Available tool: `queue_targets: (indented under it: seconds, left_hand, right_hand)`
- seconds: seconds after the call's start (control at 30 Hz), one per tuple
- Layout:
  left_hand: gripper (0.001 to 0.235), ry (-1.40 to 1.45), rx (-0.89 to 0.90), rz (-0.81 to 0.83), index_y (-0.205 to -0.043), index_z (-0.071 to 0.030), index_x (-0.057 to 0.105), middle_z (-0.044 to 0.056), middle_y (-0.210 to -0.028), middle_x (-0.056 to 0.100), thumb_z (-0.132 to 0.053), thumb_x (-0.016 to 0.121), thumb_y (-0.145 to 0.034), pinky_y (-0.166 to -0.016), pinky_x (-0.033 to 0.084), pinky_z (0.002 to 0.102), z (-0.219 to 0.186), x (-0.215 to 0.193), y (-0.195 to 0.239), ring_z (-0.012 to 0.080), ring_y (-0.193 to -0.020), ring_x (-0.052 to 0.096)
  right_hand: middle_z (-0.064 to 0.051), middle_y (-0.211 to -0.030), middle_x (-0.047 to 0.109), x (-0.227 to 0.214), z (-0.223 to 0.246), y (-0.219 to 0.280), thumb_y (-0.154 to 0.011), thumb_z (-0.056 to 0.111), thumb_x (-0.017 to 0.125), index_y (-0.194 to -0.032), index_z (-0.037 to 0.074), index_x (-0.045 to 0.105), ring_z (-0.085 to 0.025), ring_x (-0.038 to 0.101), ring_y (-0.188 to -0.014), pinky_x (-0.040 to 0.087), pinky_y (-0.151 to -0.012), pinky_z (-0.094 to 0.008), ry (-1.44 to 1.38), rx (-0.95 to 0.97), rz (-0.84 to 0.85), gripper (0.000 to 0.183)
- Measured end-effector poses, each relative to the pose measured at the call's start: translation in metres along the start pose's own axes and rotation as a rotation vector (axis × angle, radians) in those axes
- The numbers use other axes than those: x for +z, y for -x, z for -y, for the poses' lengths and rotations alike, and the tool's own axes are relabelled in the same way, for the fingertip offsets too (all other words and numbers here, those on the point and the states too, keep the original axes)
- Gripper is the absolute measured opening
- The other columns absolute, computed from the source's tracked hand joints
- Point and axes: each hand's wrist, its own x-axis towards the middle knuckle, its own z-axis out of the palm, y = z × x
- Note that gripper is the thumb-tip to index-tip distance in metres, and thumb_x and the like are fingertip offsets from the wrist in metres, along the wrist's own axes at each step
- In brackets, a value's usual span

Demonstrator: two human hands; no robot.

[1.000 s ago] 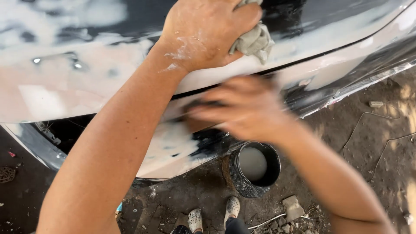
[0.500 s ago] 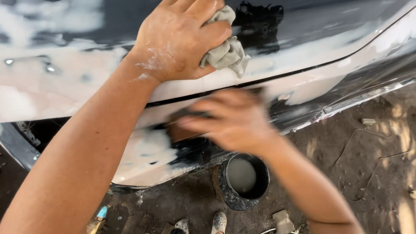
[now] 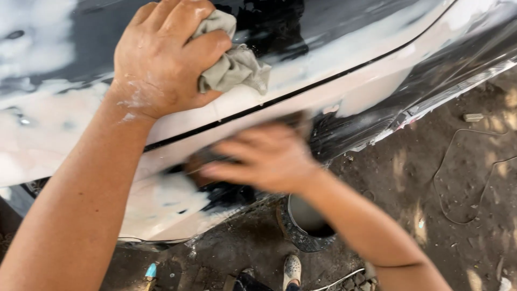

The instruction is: The person scrubs the side of a white car using a sanding block and a cloth. They repeatedly dip the sanding block into a bucket of soapy water and apply it to the car's body, focusing on the lower panels and wheel arch area.

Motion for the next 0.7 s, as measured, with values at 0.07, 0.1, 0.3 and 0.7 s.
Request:
queue_targets:
  seconds: [0.07,0.1,0.3,0.7]
  left_hand:
    - [0.052,-0.004,-0.001,0.023,-0.104,-0.010,0.070,0.012,-0.122,0.059,-0.036,0.093,-0.065,-0.092,0.053,0.043,0.003,-0.001,0.001,0.0304,-0.115,0.062]
    - [0.052,0.000,-0.002,0.029,-0.104,-0.010,0.070,0.012,-0.122,0.059,-0.036,0.093,-0.065,-0.092,0.053,0.043,0.004,0.005,0.009,0.0304,-0.115,0.062]
    - [0.045,-0.024,-0.089,0.091,-0.109,-0.017,0.071,0.005,-0.116,0.059,-0.034,0.087,-0.070,-0.083,0.052,0.042,0.004,0.014,0.017,0.0260,-0.109,0.061]
    - [0.047,-0.031,-0.045,0.025,-0.106,-0.016,0.070,0.004,-0.115,0.061,-0.041,0.092,-0.073,-0.080,0.053,0.041,0.005,0.020,0.015,0.0239,-0.106,0.061]
  right_hand:
    - [0.003,-0.137,0.060,0.009,-0.041,0.050,-0.108,0.043,0.074,-0.149,0.039,0.059,-0.018,0.053,-0.124,0.046,-0.096,-0.028,0.197,0.057,-0.236,0.044]
    - [0.003,-0.137,0.060,0.000,-0.047,0.060,-0.108,0.043,0.074,-0.149,0.039,0.059,-0.018,0.053,-0.124,0.046,-0.096,-0.028,0.193,0.062,-0.236,0.044]
    - [-0.004,-0.116,0.062,0.017,-0.012,0.016,-0.097,0.039,0.065,-0.123,0.025,0.060,-0.023,0.057,-0.104,0.043,-0.093,-0.041,0.231,0.268,-0.388,0.030]
    - [-0.012,-0.107,0.057,0.008,-0.044,0.079,-0.108,0.047,0.051,-0.120,0.003,0.060,-0.026,0.054,-0.100,0.052,-0.082,-0.043,0.266,0.684,-0.393,0.046]
